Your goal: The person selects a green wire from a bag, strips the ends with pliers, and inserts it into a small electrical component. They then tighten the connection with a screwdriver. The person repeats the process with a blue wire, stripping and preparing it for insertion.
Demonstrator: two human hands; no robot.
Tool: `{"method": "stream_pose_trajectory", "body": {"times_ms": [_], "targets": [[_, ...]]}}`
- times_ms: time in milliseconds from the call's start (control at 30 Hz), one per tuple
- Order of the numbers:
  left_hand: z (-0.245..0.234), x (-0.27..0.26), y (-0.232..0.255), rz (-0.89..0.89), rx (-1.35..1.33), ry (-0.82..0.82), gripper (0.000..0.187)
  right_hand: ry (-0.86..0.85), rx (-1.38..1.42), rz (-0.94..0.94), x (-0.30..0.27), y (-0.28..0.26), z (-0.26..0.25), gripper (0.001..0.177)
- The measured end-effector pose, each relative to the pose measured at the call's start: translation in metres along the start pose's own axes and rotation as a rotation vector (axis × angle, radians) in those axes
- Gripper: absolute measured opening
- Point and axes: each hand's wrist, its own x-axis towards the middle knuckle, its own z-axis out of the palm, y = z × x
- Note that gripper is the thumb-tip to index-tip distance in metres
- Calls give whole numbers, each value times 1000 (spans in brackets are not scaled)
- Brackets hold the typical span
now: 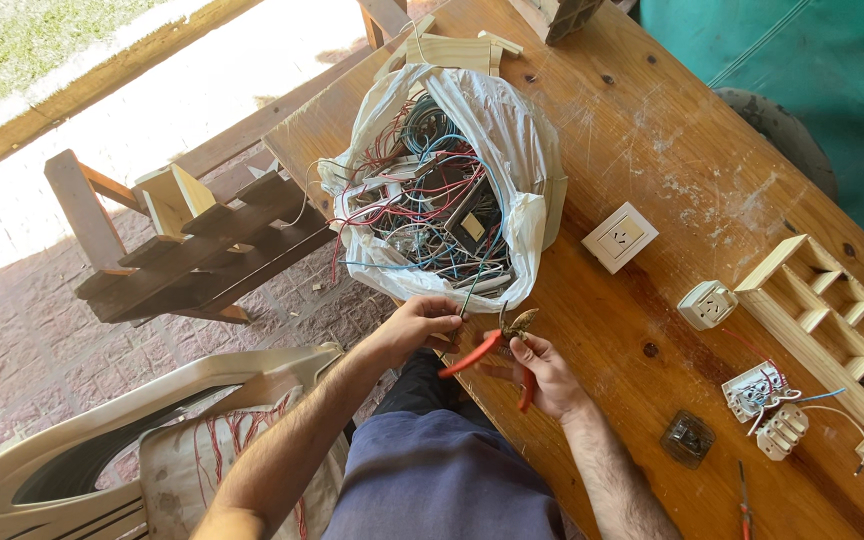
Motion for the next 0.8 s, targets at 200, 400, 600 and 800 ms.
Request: {"method": "stream_pose_trajectory", "body": {"times_ms": [200,400,600,800], "targets": [[-9,8,-17,16,13,38,19,-318,286,29,-6,8,22,71],[39,-38,49,-2,-48,85,21,-445,457,75,-9,18,34,78],[-10,-2,-2,-46,-100,65,17,-417,328,74,-8,17,38,75],[-31,14,-13,-44,32,65,20,-78,-639,-99,5,6,16,19]]}}
